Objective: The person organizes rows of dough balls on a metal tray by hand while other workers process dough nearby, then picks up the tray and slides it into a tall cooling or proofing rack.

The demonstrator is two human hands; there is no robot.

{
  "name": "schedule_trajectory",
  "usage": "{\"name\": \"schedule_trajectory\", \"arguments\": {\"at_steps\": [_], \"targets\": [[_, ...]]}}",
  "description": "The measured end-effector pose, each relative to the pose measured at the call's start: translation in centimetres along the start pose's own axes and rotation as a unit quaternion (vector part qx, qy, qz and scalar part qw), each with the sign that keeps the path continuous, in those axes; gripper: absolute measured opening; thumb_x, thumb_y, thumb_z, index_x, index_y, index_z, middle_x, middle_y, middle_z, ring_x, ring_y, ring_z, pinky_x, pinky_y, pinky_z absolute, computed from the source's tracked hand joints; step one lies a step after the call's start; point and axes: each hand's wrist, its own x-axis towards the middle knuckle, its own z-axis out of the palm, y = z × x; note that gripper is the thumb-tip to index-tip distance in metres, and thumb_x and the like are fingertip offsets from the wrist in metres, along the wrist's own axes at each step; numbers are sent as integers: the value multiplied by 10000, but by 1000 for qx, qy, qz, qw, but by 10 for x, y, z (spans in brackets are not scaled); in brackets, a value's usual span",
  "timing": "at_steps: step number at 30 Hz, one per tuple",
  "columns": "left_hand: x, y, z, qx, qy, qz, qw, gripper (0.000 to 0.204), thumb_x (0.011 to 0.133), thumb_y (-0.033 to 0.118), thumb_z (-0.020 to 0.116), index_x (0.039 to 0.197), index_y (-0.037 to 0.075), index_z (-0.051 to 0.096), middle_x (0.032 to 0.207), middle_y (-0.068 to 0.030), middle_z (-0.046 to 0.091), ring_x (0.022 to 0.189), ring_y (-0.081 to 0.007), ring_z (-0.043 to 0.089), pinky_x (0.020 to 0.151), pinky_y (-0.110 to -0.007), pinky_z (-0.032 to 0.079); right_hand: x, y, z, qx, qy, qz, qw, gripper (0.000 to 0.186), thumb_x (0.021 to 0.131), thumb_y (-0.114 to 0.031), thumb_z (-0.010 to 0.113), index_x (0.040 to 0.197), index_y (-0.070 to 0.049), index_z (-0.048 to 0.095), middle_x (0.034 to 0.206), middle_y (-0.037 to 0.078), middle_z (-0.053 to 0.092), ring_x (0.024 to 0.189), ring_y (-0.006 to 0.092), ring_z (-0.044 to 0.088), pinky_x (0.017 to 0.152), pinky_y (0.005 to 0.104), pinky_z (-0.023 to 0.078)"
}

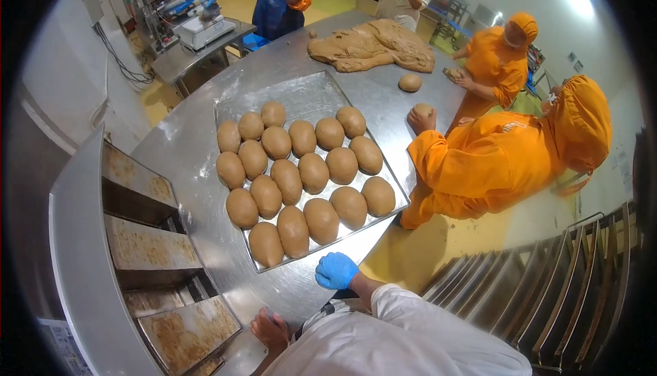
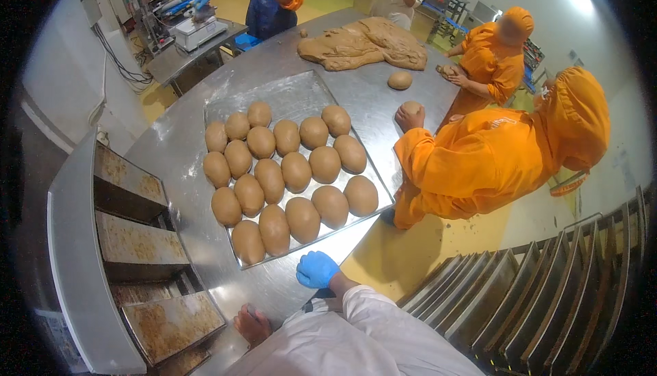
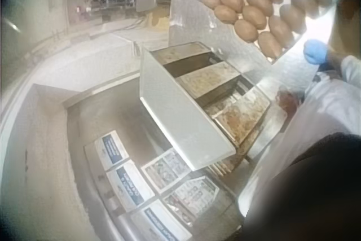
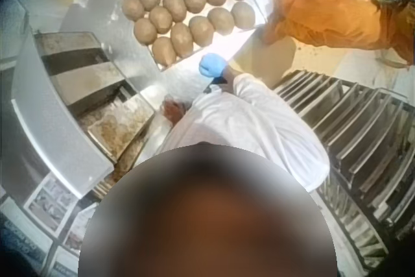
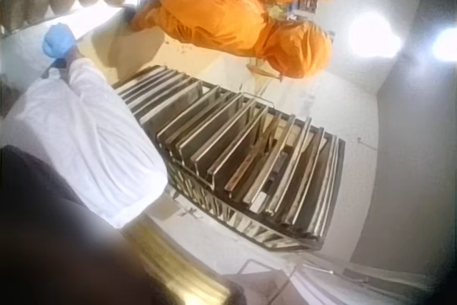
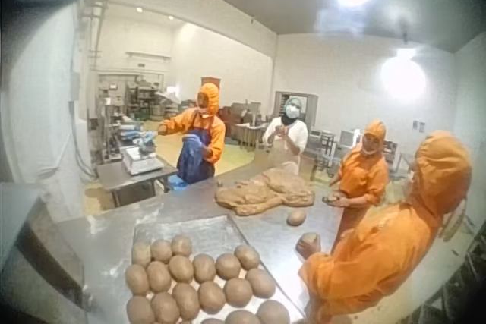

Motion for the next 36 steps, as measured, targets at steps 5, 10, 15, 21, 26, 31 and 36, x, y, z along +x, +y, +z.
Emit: {"name": "schedule_trajectory", "arguments": {"at_steps": [5,10,15,21,26,31,36], "targets": [[-3,-6,3,3,-9,14,1000,383,837,258,592,1163,64,536,963,-172,576,892,-403,518,793,-527,387,0,0,0,8,13,1,1000,303,883,-325,534,747,-87,665,784,153,636,727,343,624,678,477,498],[-3,-6,5,9,-20,8,1000,378,833,256,591,1159,71,542,956,-169,578,897,-403,520,796,-528,385,-1,-1,0,7,9,5,1000,301,885,-326,532,759,-87,665,797,157,632,738,340,622,687,476,498],[0,1,0,22,-43,-20,999,450,828,238,600,1233,59,519,998,-184,590,920,-402,518,825,-525,379,-3,-1,-1,3,16,4,1000,301,888,-328,526,771,-88,665,805,157,633,745,341,623,695,476,498],[-2,0,-1,-1,-47,-35,998,519,825,218,608,1287,20,482,1057,-205,604,949,-406,520,864,-523,377,2,1,-3,13,-10,11,1000,306,885,-334,526,759,-90,662,808,159,637,752,339,629,697,474,498],[0,2,-3,2,-53,-48,997,511,828,214,605,1274,-7,485,1038,-205,594,951,-411,519,874,-530,383,2,0,-4,1,-8,-4,1000,306,882,-329,528,750,-87,660,802,160,640,749,342,630,692,476,498],[-1,1,-2,-11,-25,-30,999,518,825,230,611,1269,-13,500,1041,-197,586,971,-412,513,892,-528,388,2,1,0,6,-3,-3,1000,310,885,-329,530,745,-87,664,799,160,641,743,343,632,689,477,502],[-5,-5,6,2,-31,-45,998,517,815,257,615,1250,-10,526,1056,-190,591,994,-404,514,908,-523,386,3,-1,-2,9,-6,0,1000,299,869,-330,551,733,-95,677,781,152,649,725,349,636,672,482,505]]}}
